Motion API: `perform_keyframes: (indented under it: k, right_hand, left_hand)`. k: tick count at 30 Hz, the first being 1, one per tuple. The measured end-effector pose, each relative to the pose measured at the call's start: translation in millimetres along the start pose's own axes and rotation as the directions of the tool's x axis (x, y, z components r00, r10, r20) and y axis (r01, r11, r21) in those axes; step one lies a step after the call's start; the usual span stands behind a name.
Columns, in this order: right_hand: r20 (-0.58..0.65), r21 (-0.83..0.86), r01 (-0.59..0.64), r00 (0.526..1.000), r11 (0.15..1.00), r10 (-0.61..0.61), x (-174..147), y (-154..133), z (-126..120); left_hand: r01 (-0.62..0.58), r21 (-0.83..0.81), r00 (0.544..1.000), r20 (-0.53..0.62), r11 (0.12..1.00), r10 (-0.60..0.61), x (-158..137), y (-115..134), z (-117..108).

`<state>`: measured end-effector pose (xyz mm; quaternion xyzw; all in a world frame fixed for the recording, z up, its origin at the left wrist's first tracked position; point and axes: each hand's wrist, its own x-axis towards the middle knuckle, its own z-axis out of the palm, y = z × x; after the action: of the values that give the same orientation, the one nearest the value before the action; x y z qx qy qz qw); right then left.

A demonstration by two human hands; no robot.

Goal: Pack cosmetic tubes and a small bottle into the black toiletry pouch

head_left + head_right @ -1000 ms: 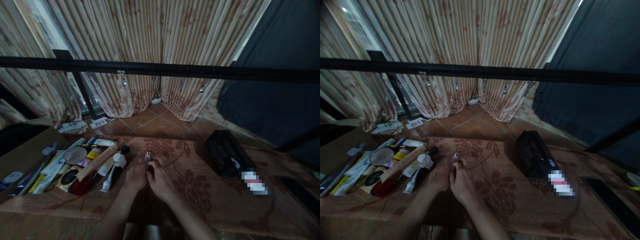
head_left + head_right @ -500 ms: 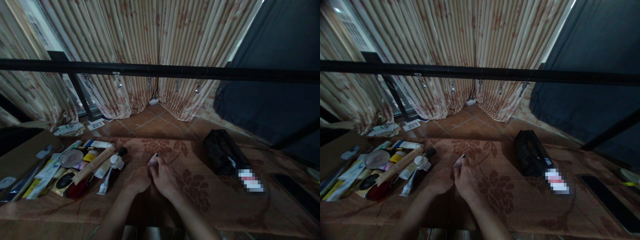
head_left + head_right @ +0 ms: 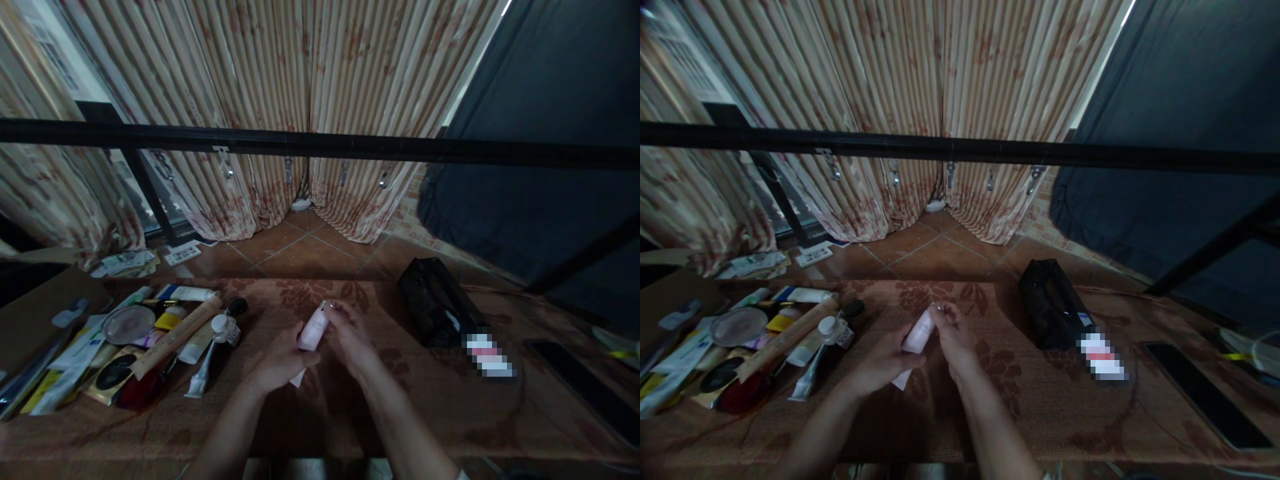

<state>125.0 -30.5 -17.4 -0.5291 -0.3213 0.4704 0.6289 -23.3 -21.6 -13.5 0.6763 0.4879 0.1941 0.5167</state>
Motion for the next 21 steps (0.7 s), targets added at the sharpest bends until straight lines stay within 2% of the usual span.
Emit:
perform_keyframes:
  k: [3,7,10,14,17,21]
  right_hand:
    - [0.049,0.063,-0.064,0.997,0.996,0.061,-6.1,-7.7,1.2]
    - [0.172,0.186,-0.165,0.976,0.969,0.133,-12.4,-14.2,2.1]
    - [0.275,0.214,-0.142,0.958,0.967,0.080,-16.0,-17.5,0.1]
    - [0.415,0.242,-0.123,0.910,0.963,0.012,-21.3,-22.8,-3.0]
    - [0.426,0.297,-0.162,0.904,0.941,0.021,-23.7,-24.3,-1.9]
    - [0.327,0.327,-0.153,0.944,0.933,0.040,-23.2,-21.5,2.4]
  left_hand:
    - [0.003,-0.145,0.998,0.056,0.989,0.006,-1.9,4.3,4.2]
    - [0.032,-0.231,0.995,0.102,0.972,-0.008,-5.6,12.9,8.8]
    - [0.050,-0.305,0.983,0.185,0.951,0.007,-9.6,20.6,11.7]
    - [0.066,-0.364,0.954,0.295,0.929,0.048,-13.6,25.1,16.2]
    - [0.029,-0.337,0.968,0.246,0.941,0.058,-12.7,22.2,21.3]
    - [-0.031,-0.224,0.990,0.124,0.974,0.060,-8.7,19.6,29.3]
